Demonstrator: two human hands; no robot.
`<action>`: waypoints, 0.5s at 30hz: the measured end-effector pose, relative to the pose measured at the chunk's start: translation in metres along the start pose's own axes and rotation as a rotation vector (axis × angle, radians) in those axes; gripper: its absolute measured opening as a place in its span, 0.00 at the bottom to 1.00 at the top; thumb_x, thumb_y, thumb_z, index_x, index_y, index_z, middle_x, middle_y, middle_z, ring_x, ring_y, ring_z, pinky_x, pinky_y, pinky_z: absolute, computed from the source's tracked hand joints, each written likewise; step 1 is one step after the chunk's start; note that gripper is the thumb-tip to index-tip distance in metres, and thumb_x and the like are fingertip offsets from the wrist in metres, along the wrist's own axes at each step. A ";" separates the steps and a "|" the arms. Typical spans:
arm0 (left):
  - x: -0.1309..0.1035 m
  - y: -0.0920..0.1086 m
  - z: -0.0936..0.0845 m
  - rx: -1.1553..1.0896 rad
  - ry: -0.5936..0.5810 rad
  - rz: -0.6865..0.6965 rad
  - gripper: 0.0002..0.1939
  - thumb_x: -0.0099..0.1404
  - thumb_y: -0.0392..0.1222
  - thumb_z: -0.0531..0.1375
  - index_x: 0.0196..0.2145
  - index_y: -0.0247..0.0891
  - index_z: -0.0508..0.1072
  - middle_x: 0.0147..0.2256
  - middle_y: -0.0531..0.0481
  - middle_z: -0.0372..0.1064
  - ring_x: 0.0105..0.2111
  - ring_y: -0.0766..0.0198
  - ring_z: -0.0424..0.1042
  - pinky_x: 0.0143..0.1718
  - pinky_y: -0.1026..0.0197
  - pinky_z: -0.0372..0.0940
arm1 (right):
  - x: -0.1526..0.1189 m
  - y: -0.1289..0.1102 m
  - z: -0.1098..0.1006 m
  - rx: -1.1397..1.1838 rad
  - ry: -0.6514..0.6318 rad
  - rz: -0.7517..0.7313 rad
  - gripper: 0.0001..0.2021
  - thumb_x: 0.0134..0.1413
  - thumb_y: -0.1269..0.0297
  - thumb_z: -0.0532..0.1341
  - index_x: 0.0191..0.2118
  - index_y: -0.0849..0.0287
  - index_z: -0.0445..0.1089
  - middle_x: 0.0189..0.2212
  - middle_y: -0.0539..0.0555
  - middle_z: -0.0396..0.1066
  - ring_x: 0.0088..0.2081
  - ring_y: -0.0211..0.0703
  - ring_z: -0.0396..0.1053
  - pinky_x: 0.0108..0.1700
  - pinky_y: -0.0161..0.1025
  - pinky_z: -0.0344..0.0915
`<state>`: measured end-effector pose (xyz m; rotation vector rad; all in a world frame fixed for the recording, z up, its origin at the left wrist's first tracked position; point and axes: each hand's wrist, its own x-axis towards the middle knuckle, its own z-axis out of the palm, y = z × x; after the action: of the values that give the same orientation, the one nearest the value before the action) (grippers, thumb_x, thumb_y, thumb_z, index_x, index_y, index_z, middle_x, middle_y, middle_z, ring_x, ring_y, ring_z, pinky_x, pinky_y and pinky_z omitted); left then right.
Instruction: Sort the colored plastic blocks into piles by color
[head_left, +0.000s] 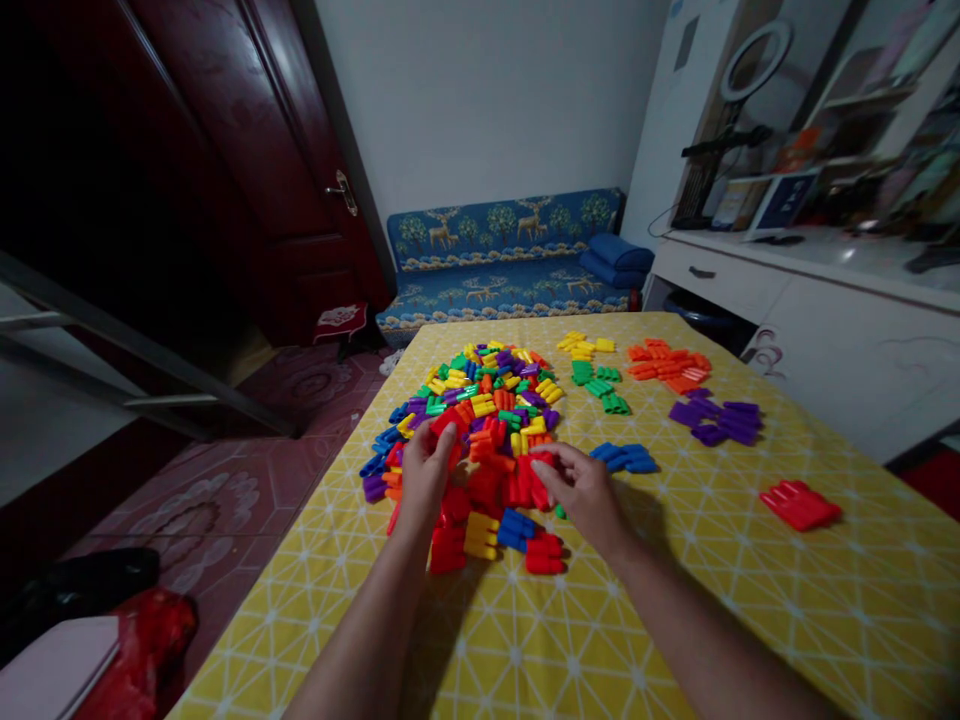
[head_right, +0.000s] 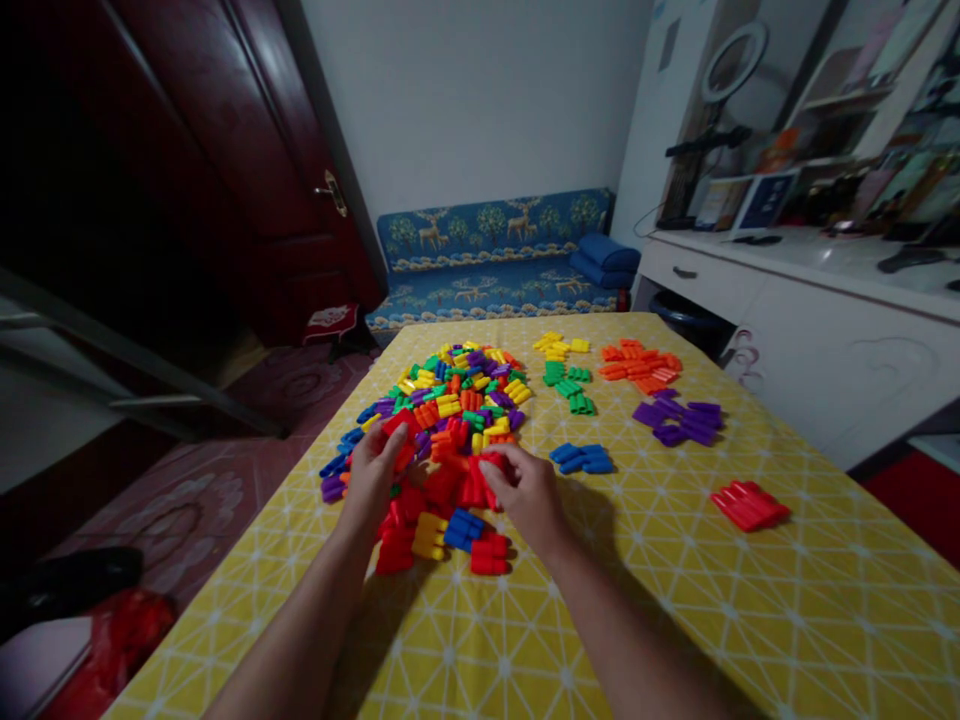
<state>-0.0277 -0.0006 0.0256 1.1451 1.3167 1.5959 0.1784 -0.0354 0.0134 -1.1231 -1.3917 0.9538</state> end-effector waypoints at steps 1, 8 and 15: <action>-0.001 0.000 0.001 -0.005 -0.040 -0.026 0.21 0.55 0.58 0.66 0.35 0.36 0.72 0.26 0.54 0.69 0.23 0.68 0.67 0.24 0.68 0.59 | 0.002 0.000 -0.002 0.039 0.049 0.011 0.15 0.53 0.55 0.63 0.40 0.62 0.73 0.18 0.45 0.65 0.18 0.33 0.62 0.20 0.31 0.59; -0.007 -0.002 0.008 0.009 -0.132 -0.041 0.21 0.54 0.58 0.67 0.31 0.35 0.72 0.24 0.55 0.67 0.22 0.70 0.64 0.23 0.69 0.58 | 0.026 0.012 -0.035 0.606 0.669 0.014 0.10 0.49 0.61 0.65 0.36 0.60 0.69 0.26 0.47 0.70 0.26 0.33 0.69 0.29 0.30 0.68; -0.005 0.001 0.007 -0.005 -0.124 -0.036 0.22 0.54 0.59 0.67 0.33 0.35 0.74 0.25 0.54 0.70 0.24 0.68 0.67 0.26 0.68 0.62 | 0.041 0.046 -0.115 0.959 1.131 0.178 0.09 0.58 0.70 0.48 0.32 0.57 0.64 0.35 0.55 0.69 0.36 0.33 0.73 0.39 0.31 0.73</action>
<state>-0.0196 -0.0034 0.0258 1.1909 1.2450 1.4772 0.2979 0.0117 -0.0072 -0.7698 0.1190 0.7310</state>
